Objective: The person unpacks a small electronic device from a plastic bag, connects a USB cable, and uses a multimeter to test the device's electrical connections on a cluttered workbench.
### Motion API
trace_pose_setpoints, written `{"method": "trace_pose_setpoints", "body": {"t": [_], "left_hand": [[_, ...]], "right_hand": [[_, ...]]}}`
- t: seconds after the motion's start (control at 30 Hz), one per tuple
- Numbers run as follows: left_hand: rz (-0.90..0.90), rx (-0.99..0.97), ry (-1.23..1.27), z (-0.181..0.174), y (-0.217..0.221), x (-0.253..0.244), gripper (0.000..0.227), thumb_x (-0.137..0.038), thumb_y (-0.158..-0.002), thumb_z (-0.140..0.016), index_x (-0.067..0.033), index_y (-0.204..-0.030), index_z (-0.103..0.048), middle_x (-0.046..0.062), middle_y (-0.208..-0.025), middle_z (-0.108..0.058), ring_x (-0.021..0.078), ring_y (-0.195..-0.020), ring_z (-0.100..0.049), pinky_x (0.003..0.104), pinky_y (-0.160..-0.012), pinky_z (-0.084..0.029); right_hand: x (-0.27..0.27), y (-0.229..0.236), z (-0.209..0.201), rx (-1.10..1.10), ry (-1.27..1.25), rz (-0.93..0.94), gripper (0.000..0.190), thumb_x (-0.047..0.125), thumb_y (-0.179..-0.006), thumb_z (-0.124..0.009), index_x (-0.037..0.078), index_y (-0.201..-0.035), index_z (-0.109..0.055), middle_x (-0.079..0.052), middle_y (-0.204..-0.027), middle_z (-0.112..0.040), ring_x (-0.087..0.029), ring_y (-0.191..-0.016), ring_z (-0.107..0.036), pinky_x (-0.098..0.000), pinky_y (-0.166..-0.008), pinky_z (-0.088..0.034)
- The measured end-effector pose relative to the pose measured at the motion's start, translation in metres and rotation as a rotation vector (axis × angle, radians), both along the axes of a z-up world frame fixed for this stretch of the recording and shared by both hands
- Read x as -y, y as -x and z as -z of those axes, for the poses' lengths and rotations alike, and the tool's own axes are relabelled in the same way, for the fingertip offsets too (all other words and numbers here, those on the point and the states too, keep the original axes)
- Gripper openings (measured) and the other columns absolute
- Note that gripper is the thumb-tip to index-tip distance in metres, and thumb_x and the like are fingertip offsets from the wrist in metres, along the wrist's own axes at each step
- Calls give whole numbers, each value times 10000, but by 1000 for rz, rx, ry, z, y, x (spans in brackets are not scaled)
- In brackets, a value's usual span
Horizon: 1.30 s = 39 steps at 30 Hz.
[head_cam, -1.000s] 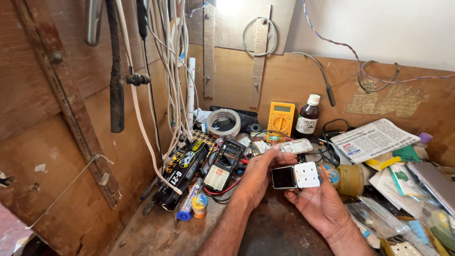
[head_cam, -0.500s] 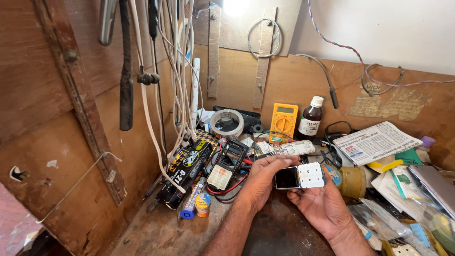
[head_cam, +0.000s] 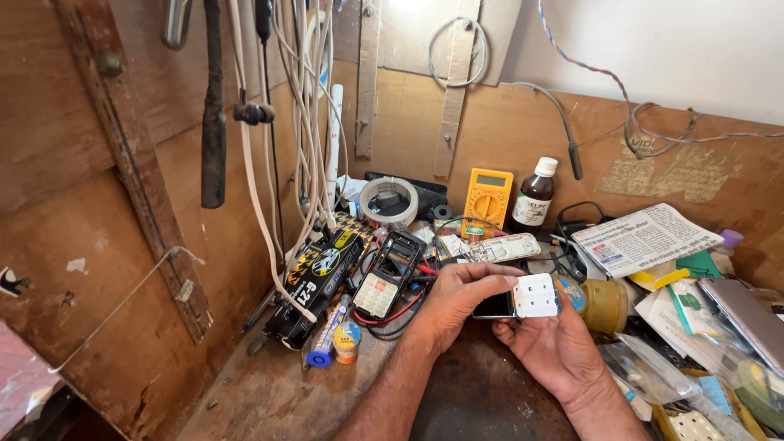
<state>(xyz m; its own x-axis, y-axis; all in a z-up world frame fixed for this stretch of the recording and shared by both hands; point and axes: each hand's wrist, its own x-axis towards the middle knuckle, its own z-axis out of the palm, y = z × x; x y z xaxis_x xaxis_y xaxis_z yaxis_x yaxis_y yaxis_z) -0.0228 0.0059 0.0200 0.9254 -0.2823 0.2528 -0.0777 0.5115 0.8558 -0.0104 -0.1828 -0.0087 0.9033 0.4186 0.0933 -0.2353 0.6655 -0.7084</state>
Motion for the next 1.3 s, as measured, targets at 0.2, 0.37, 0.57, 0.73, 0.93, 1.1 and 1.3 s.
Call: {"method": "trace_pose_setpoints", "body": {"t": [0.2, 0.37, 0.57, 0.73, 0.93, 1.1, 1.3], "left_hand": [[14, 3, 13, 2, -1, 0, 265, -138, -901, -767, 16, -1117, -767, 78, -947, -762, 108, -769, -696, 254, -708, -577], [-1, -4, -6, 3, -3, 0, 266, -138, -881, -791, 3, -1105, -774, 72, -957, -768, 108, -821, -709, 261, -757, -582], [-3, -16, -19, 3, -4, -1, 265, -138, -864, -805, 0, -1088, -779, 73, -948, -773, 111, -824, -714, 263, -768, -588], [-9, -60, -22, 4, -5, 0, 260, -137, -855, -811, -3, -1076, -781, 75, -937, -772, 115, -809, -714, 264, -758, -586], [9, -63, 5, 6, -7, 0, 267, -137, -860, -806, 3, -1085, -775, 80, -938, -770, 120, -802, -711, 265, -744, -580], [33, -72, 21, 8, -8, 0, 288, -137, -863, -802, 11, -1106, -760, 81, -958, -766, 124, -817, -719, 270, -753, -587], [33, -63, 2, 11, -10, 0, 296, -151, -875, -782, 9, -1122, -759, 80, -945, -762, 134, -789, -703, 283, -721, -575]], "right_hand": [[-2, 4, -5, -8, 24, 20, 453, 467, -931, -692, 133, -1233, -641, -55, -1104, -722, -215, -985, -646, -414, -784, -523], [-4, 4, -6, 1, 44, 29, 455, 469, -928, -694, 133, -1231, -640, -57, -1107, -720, -215, -986, -648, -413, -785, -523], [-3, 4, -6, -3, 44, 20, 466, 467, -926, -704, 126, -1236, -638, -64, -1117, -716, -211, -991, -645, -411, -792, -520], [-3, 4, -5, 19, 49, 23, 461, 461, -924, -708, 139, -1246, -636, -50, -1129, -712, -206, -1010, -645, -408, -793, -516], [-4, 4, -5, 12, 54, 26, 450, 463, -914, -707, 161, -1240, -630, -29, -1137, -714, -196, -1031, -642, -414, -790, -517], [-3, 3, -4, 15, 53, 29, 444, 458, -915, -708, 168, -1244, -635, -21, -1139, -713, -190, -1028, -641, -414, -782, -512], [2, -1, 5, 37, 50, -1, 438, 463, -942, -682, 154, -1248, -633, -34, -1139, -715, -196, -1019, -642, -409, -790, -517]]}}
